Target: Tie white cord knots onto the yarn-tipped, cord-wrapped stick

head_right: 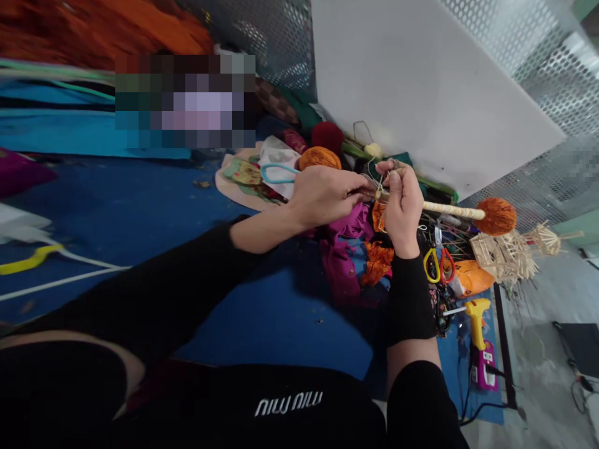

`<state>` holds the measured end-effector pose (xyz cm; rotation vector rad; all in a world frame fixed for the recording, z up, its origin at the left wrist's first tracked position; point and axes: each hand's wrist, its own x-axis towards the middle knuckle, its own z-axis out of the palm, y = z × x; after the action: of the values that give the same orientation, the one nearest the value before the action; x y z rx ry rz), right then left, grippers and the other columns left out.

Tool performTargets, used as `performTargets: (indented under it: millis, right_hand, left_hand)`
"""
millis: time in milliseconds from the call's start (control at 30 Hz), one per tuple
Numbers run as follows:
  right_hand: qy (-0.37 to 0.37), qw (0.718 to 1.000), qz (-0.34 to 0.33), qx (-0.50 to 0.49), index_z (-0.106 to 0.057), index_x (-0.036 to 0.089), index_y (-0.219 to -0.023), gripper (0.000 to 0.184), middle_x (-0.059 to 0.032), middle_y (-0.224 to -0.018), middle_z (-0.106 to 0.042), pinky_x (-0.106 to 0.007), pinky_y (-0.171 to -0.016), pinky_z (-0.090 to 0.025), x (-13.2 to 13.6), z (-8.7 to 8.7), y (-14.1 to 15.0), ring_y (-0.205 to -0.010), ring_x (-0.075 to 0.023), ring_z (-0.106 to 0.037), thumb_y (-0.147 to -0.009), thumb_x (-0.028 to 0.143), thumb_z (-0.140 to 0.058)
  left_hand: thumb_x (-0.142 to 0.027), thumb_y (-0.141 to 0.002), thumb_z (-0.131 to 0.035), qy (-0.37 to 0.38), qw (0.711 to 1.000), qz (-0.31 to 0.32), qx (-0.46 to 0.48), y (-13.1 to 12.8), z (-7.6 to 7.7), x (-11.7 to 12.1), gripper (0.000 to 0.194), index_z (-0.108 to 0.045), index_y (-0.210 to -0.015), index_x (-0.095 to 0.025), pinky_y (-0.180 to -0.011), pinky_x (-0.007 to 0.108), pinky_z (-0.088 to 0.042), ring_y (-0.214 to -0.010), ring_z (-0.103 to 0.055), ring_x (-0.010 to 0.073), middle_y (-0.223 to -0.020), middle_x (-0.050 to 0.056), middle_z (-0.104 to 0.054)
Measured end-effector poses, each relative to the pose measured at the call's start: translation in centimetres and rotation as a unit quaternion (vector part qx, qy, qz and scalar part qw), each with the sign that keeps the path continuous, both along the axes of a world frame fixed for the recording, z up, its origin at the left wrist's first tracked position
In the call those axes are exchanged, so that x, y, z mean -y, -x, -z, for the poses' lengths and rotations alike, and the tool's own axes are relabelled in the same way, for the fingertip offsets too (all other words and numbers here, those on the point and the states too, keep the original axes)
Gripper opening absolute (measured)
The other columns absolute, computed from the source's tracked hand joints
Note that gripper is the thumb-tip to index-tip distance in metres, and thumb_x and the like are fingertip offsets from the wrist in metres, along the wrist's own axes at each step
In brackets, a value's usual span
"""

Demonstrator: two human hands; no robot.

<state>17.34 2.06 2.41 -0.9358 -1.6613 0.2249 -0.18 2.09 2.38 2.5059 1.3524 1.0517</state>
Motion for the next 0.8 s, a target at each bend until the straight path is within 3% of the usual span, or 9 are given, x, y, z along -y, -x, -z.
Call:
performTargets:
  millis: [100, 200, 400, 467, 567, 633, 700, 800]
  right_hand:
    - [0.016, 0.999, 0.013, 0.026, -0.059, 0.025, -0.092, 0.042, -0.004, -0.111, -0.075, -0.045, -0.108, -0.06, -0.1, 0.2, -0.5, -0.11, -0.0181, -0.074, -0.109, 0.06, -0.043]
    - [0.028, 0.999, 0.018, 0.037, -0.06, 0.025, -0.092, 0.043, -0.0031, -0.109, -0.075, -0.043, -0.106, -0.059, -0.4, 0.5, -0.6, -0.107, -0.0172, -0.073, -0.108, 0.061, -0.044]
    - [0.045, 0.999, -0.016, -0.003, -0.061, 0.023, -0.084, 0.042, -0.0031, -0.106, -0.073, -0.031, -0.088, -0.059, -0.4, -0.2, -0.6, -0.095, -0.0132, -0.071, -0.105, 0.06, -0.053]
    - [0.078, 0.995, -0.029, -0.06, -0.062, 0.022, -0.079, 0.04, -0.0017, -0.1, -0.072, -0.025, -0.073, -0.057, 0.4, -1.4, -1.6, -0.077, -0.0088, -0.066, -0.1, 0.056, -0.063]
    - [0.18, 0.972, -0.056, -0.141, -0.064, 0.02, -0.075, 0.038, 0.0016, -0.086, -0.072, -0.02, -0.046, -0.038, 2.2, -3.7, -4.5, -0.048, -0.0023, -0.044, -0.086, 0.054, -0.078]
    - [0.222, 0.962, -0.061, -0.145, -0.067, 0.019, -0.073, 0.039, 0.002, -0.081, -0.071, -0.02, -0.04, -0.031, 3.5, -5.0, -7.3, -0.043, -0.0015, -0.039, -0.074, 0.052, -0.087]
    - [0.214, 0.966, -0.034, -0.141, -0.072, 0.019, -0.076, 0.034, 0.0044, -0.068, -0.064, -0.02, -0.039, -0.027, 4.4, -5.6, -10.4, -0.042, -0.0021, -0.037, -0.07, 0.048, -0.09]
    - [0.156, 0.973, 0.052, -0.162, -0.074, 0.019, -0.071, 0.029, 0.0068, -0.056, -0.051, -0.02, -0.039, -0.025, 4.9, -5.3, -14.7, -0.042, -0.0038, -0.037, -0.068, 0.041, -0.092]
  left_hand:
    - [-0.025, -0.094, -0.061, -0.039, 0.999, -0.01, -0.003, -0.1, 0.6, -0.1, 0.04, -0.079, -0.13, -0.028, -0.067, 0.033, -0.046, -0.089, -0.078, 0.0274, -0.099, 0.005, -0.084]
    - [-0.022, -0.096, -0.057, -0.078, 0.997, 0.025, -0.006, -0.1, 1.1, -0.3, 0.04, -0.08, -0.128, -0.029, -0.063, 0.032, -0.042, -0.087, -0.076, 0.0242, -0.102, 0.003, -0.084]
    - [-0.021, -0.097, -0.059, -0.099, 0.994, 0.055, -0.013, 0.4, 1.4, -1.1, 0.032, -0.085, -0.116, -0.028, -0.061, 0.031, -0.039, -0.082, -0.073, 0.0217, -0.099, 0.004, -0.083]
    - [-0.026, -0.098, -0.061, -0.077, 0.996, 0.043, -0.004, 0.9, 1.0, -1.4, 0.031, -0.084, -0.119, -0.029, -0.065, 0.032, -0.042, -0.084, -0.073, 0.0222, -0.101, 0.005, -0.083]
    - [-0.033, -0.099, -0.061, -0.027, 0.999, 0.013, 0.015, 2.0, -0.1, -1.8, 0.031, -0.085, -0.12, -0.032, -0.074, 0.031, -0.046, -0.095, -0.075, 0.0232, -0.106, 0.004, -0.083]
    - [-0.034, -0.098, -0.06, 0.001, 0.999, -0.014, 0.034, 2.9, -0.8, -2.1, 0.032, -0.085, -0.119, -0.033, -0.08, 0.031, -0.047, -0.102, -0.074, 0.0241, -0.11, 0.003, -0.083]
    - [-0.034, -0.096, -0.061, 0.018, 0.998, -0.04, 0.055, 4.0, -1.4, -2.5, 0.032, -0.085, -0.118, -0.034, -0.085, 0.031, -0.047, -0.106, -0.073, 0.0252, -0.11, 0.002, -0.084]
    - [-0.034, -0.092, -0.065, 0.03, 0.995, -0.065, 0.069, 5.6, -1.9, -3.1, 0.032, -0.086, -0.116, -0.035, -0.089, 0.033, -0.048, -0.106, -0.073, 0.0271, -0.108, 0.003, -0.084]
